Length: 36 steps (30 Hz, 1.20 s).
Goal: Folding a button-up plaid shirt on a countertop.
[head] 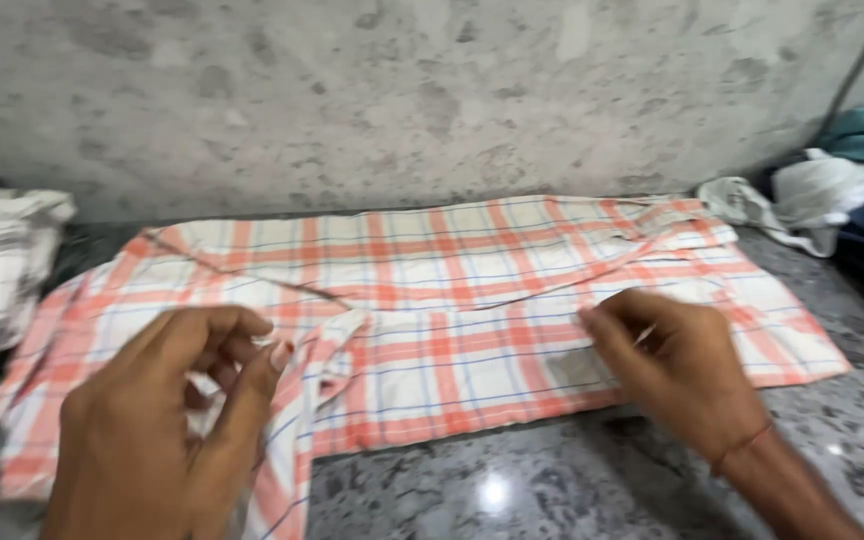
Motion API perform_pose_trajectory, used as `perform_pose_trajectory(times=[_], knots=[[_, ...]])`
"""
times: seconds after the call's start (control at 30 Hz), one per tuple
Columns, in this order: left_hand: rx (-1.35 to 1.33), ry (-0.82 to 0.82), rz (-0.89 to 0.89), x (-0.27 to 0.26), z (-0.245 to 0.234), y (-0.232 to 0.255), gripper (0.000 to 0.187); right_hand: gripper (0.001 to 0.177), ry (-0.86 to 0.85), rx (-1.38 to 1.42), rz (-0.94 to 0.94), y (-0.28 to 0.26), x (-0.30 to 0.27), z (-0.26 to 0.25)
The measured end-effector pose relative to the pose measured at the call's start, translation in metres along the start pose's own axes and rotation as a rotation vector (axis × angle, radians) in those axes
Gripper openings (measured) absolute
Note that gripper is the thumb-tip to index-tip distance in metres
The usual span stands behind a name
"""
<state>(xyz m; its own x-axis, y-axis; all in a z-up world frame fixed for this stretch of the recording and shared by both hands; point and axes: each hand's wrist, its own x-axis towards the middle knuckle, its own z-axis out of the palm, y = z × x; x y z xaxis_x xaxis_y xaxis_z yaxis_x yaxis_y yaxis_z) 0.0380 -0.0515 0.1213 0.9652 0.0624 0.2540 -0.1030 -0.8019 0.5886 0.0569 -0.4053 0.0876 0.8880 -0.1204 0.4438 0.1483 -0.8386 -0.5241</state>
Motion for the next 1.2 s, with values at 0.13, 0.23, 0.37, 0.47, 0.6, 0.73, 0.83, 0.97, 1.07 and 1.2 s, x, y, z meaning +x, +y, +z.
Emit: perform_pose_trajectory(times=[0.13, 0.23, 0.37, 0.47, 0.6, 0.73, 0.83, 0.97, 1.07, 1.2], knots=[[0.026, 0.236, -0.191, -0.035, -0.003, -0.039, 0.019, 0.027, -0.352, 0.377, 0.094, -0.066, -0.022, 0.051], [0.154, 0.264, -0.395, -0.048, -0.007, -0.068, 0.021, 0.033, -0.479, 0.473, 0.089, -0.114, -0.028, 0.078], [0.552, 0.105, -0.638, -0.055, -0.018, -0.086, 0.043, 0.051, -0.588, 0.571, 0.209, -0.166, -0.020, 0.093], [0.320, -0.089, -0.696, -0.049, -0.026, -0.069, 0.054, 0.065, -0.727, 0.292, 0.308, -0.182, -0.014, 0.102], [-0.045, -0.018, -0.746, -0.040, -0.035, -0.035, 0.049, 0.047, -0.691, 0.387, 0.268, -0.171, -0.017, 0.123], [-0.300, 0.170, -0.665, -0.025, -0.035, -0.034, 0.061, 0.035, -0.718, 0.717, 0.592, -0.177, -0.012, 0.113], [-0.375, 0.100, -0.688, -0.016, -0.043, -0.020, 0.071, 0.034, -0.725, 0.841, 0.742, -0.171, -0.012, 0.111], [-0.117, -0.026, -0.712, -0.015, -0.040, -0.024, 0.061, 0.037, -0.777, 1.163, 0.813, -0.165, -0.014, 0.113], [-0.267, 0.129, -0.588, -0.008, -0.025, -0.065, 0.048, 0.049, -0.831, 1.120, 0.955, -0.174, -0.011, 0.102], [-0.197, 0.320, -0.504, 0.006, -0.035, -0.068, 0.038, 0.049, -0.857, 1.155, 0.918, -0.169, -0.008, 0.098]])
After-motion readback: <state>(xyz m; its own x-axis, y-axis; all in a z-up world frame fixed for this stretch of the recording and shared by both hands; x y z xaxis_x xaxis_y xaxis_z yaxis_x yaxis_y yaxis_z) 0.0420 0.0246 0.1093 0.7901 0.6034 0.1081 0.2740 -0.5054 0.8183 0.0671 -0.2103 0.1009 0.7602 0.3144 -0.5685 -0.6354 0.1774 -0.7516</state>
